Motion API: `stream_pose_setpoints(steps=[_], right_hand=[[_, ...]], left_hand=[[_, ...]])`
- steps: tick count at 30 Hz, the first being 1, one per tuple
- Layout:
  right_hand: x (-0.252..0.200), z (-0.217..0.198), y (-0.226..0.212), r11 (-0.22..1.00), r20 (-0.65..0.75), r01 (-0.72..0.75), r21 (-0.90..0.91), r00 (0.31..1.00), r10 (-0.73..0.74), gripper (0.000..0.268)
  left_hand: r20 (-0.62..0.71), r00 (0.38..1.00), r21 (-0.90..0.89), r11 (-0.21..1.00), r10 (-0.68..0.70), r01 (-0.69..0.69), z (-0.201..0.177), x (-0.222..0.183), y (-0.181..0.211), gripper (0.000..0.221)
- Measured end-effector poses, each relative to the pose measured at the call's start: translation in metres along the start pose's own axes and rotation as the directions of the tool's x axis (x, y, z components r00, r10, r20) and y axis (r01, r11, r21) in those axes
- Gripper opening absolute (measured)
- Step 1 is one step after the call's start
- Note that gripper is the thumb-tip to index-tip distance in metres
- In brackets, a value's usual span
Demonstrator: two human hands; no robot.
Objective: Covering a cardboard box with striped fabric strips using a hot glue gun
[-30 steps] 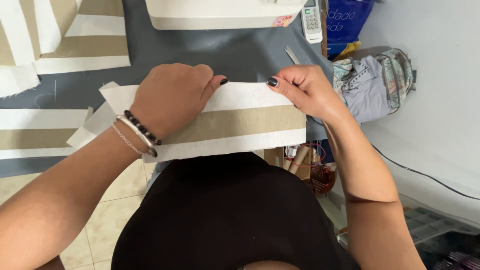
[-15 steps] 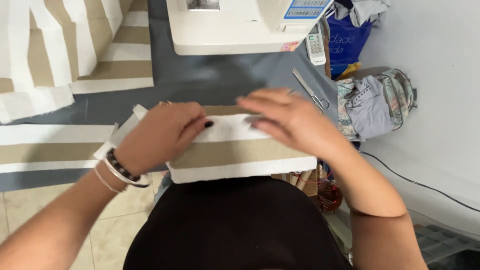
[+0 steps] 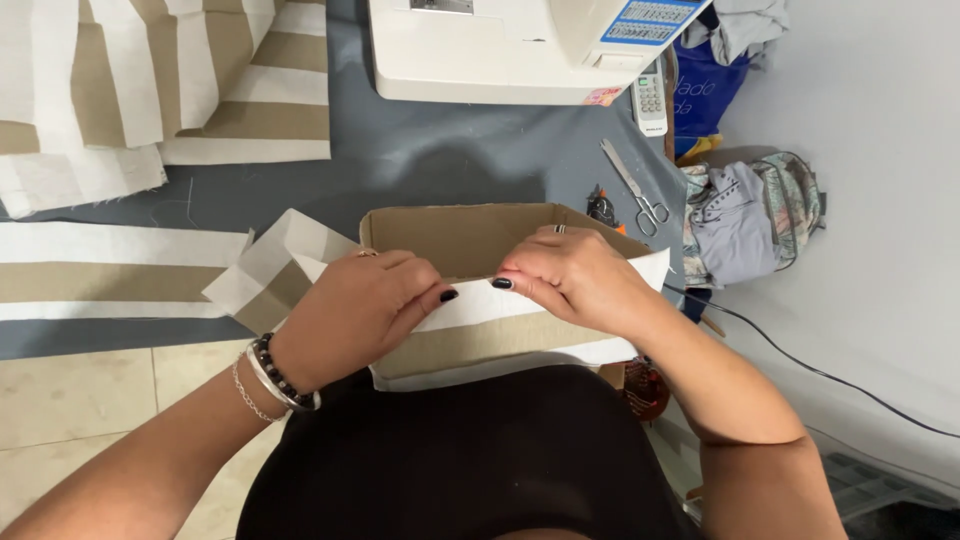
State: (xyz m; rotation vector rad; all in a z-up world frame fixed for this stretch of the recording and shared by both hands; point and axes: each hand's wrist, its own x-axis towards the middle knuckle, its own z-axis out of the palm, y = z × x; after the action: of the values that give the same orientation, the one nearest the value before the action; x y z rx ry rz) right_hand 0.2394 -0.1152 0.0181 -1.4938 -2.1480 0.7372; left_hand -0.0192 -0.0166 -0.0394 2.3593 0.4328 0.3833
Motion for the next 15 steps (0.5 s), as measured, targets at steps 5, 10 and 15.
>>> stream_pose_setpoints(steps=[5,10,15], right_hand=[[-0.001,-0.002,-0.004,0.999,0.012,0.028,-0.014,1.0,-0.028,0.026],[-0.002,-0.004,-0.006,1.0,0.042,0.006,0.023,0.999,-0.007,0.03],[-0.001,-0.003,-0.005,0.998,0.061,-0.006,0.056,0.998,0.003,0.032]], left_hand=[[0.005,0.994,-0.069,0.992,0.108,-0.108,-0.006,0.006,-0.002,0.028],[0.016,0.989,-0.255,0.958,0.144,-0.135,-0.002,-0.005,-0.028,0.04],[0.085,0.988,-0.363,0.927,0.129,-0.09,-0.036,-0.005,-0.023,0.044]])
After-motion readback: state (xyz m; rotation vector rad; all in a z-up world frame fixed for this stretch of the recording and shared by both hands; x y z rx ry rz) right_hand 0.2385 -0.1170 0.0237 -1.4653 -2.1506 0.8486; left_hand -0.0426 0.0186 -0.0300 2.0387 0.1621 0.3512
